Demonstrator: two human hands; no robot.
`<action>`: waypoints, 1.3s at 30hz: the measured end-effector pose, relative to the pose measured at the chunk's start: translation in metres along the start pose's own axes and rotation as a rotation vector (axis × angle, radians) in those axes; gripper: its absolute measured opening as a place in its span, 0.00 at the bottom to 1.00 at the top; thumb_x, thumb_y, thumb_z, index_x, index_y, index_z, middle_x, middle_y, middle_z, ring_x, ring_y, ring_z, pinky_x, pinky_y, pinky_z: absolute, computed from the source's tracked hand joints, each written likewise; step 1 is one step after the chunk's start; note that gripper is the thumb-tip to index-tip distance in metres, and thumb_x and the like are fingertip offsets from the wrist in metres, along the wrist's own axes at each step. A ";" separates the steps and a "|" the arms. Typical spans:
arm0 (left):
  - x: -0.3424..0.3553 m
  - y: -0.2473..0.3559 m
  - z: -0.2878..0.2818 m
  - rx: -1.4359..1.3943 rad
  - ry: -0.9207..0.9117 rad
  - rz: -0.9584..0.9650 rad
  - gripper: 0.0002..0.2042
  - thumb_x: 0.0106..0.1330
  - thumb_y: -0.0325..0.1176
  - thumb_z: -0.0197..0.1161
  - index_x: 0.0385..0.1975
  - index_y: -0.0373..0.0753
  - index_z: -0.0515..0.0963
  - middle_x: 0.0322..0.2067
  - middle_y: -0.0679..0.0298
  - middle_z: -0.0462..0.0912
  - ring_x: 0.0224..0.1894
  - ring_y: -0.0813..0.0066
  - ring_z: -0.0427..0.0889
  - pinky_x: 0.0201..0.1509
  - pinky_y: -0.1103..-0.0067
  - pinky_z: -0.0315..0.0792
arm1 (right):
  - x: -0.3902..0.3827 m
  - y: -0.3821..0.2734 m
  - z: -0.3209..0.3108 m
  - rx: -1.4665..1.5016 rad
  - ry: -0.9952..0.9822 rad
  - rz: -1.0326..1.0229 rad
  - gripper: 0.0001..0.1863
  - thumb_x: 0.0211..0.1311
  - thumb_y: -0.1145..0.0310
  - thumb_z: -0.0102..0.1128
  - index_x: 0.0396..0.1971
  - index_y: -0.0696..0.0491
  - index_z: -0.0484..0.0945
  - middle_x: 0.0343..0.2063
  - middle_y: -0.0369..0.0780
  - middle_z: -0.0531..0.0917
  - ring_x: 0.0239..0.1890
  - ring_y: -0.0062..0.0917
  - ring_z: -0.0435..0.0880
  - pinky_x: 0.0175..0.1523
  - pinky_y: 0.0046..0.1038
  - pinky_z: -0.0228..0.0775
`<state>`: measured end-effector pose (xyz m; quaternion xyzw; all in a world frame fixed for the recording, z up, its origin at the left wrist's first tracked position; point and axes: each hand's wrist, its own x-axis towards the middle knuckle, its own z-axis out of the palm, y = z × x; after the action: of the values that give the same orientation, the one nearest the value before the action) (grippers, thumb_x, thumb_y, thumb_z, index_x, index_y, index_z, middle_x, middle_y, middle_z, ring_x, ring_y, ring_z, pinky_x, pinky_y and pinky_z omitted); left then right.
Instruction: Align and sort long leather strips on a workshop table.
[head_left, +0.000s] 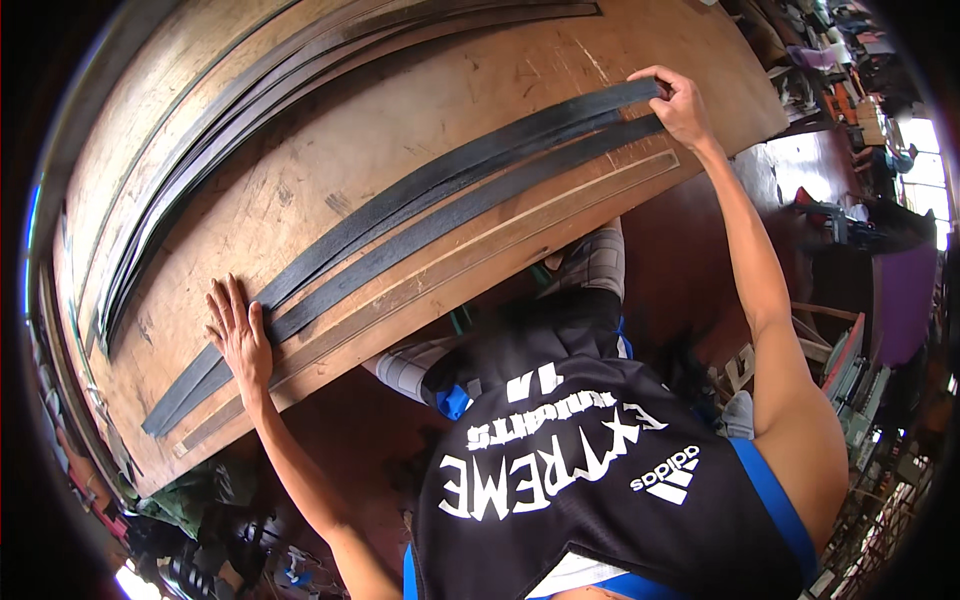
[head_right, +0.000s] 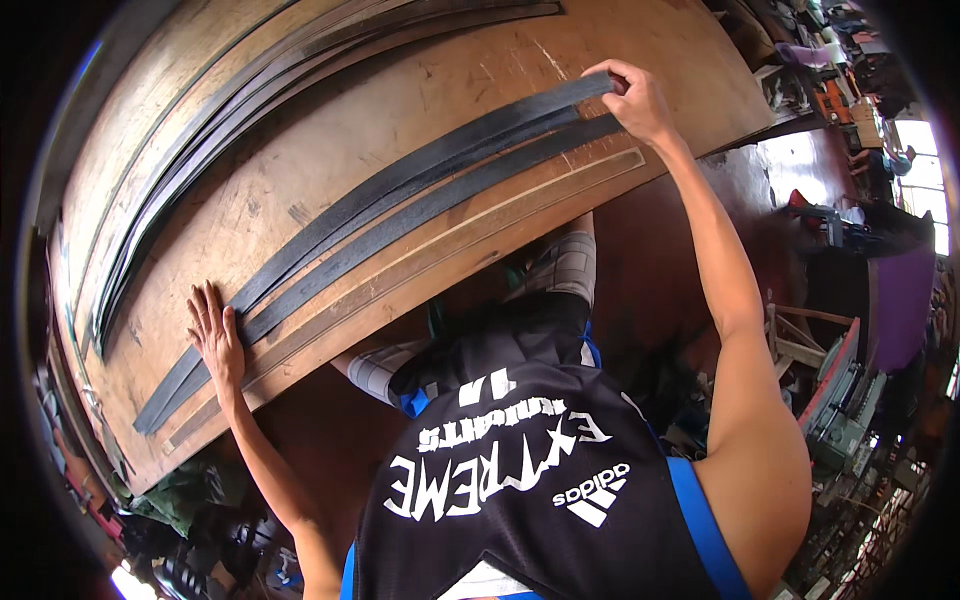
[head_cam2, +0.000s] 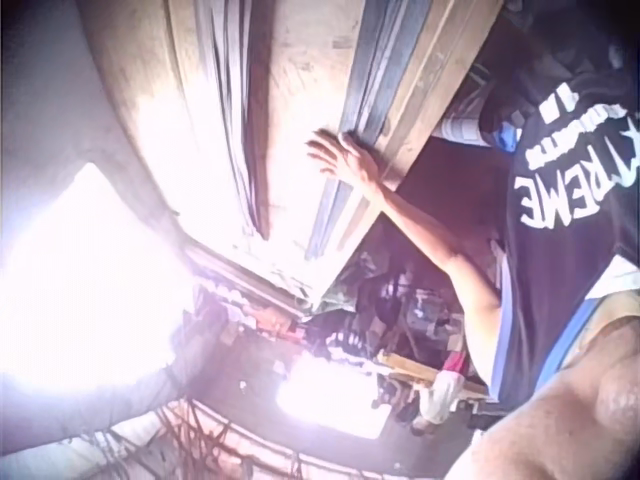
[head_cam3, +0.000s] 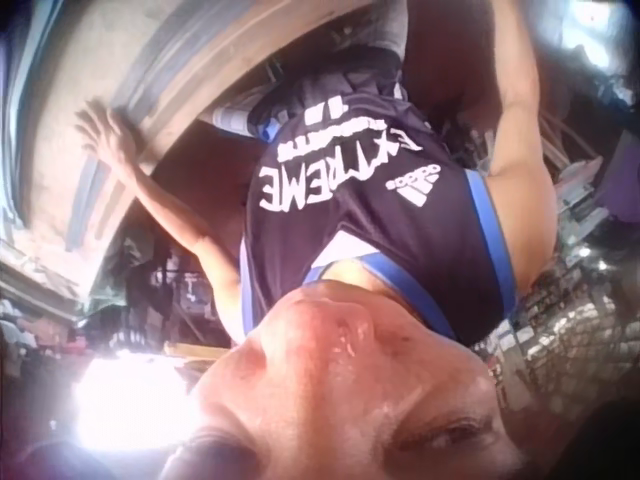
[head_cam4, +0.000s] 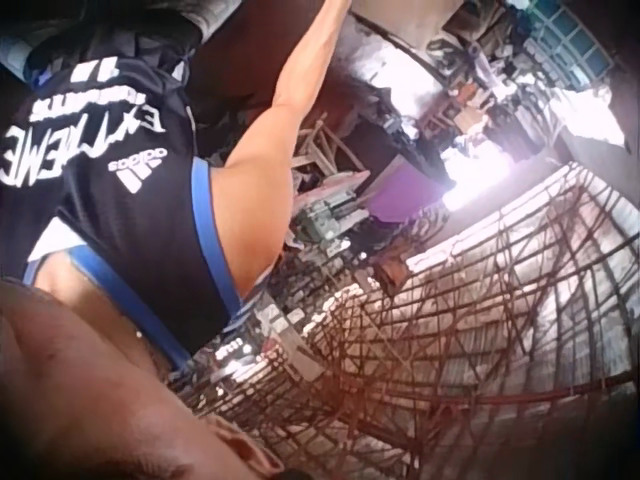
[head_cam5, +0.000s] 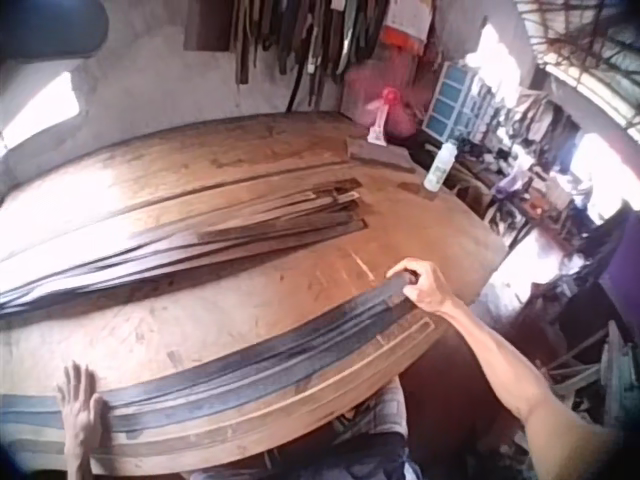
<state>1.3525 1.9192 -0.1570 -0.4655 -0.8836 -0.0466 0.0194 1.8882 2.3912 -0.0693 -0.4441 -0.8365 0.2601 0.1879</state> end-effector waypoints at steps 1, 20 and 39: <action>0.001 0.001 -0.002 -0.002 -0.005 0.003 0.29 0.81 0.55 0.36 0.79 0.56 0.53 0.80 0.65 0.45 0.82 0.60 0.39 0.79 0.48 0.29 | 0.001 0.004 -0.006 0.010 0.001 -0.004 0.16 0.52 0.79 0.57 0.40 0.52 0.86 0.30 0.36 0.83 0.35 0.26 0.81 0.43 0.29 0.72; -0.042 -0.053 -0.058 -0.928 0.356 -0.349 0.39 0.80 0.63 0.30 0.72 0.34 0.65 0.74 0.54 0.63 0.76 0.63 0.59 0.80 0.69 0.47 | -0.040 -0.094 0.126 -0.237 -0.361 -0.709 0.34 0.70 0.42 0.55 0.74 0.30 0.65 0.80 0.37 0.50 0.79 0.46 0.49 0.81 0.55 0.32; -0.045 -0.218 0.008 -0.006 0.037 -0.559 0.35 0.76 0.67 0.38 0.78 0.57 0.55 0.78 0.48 0.48 0.78 0.34 0.46 0.70 0.30 0.42 | -0.009 -0.117 0.146 -0.298 -0.301 -0.580 0.30 0.76 0.44 0.47 0.75 0.29 0.62 0.80 0.37 0.50 0.81 0.43 0.45 0.81 0.54 0.26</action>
<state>1.1987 1.7604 -0.1822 -0.2026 -0.9771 -0.0612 0.0206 1.7382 2.2894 -0.1159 -0.1676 -0.9748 0.1338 0.0616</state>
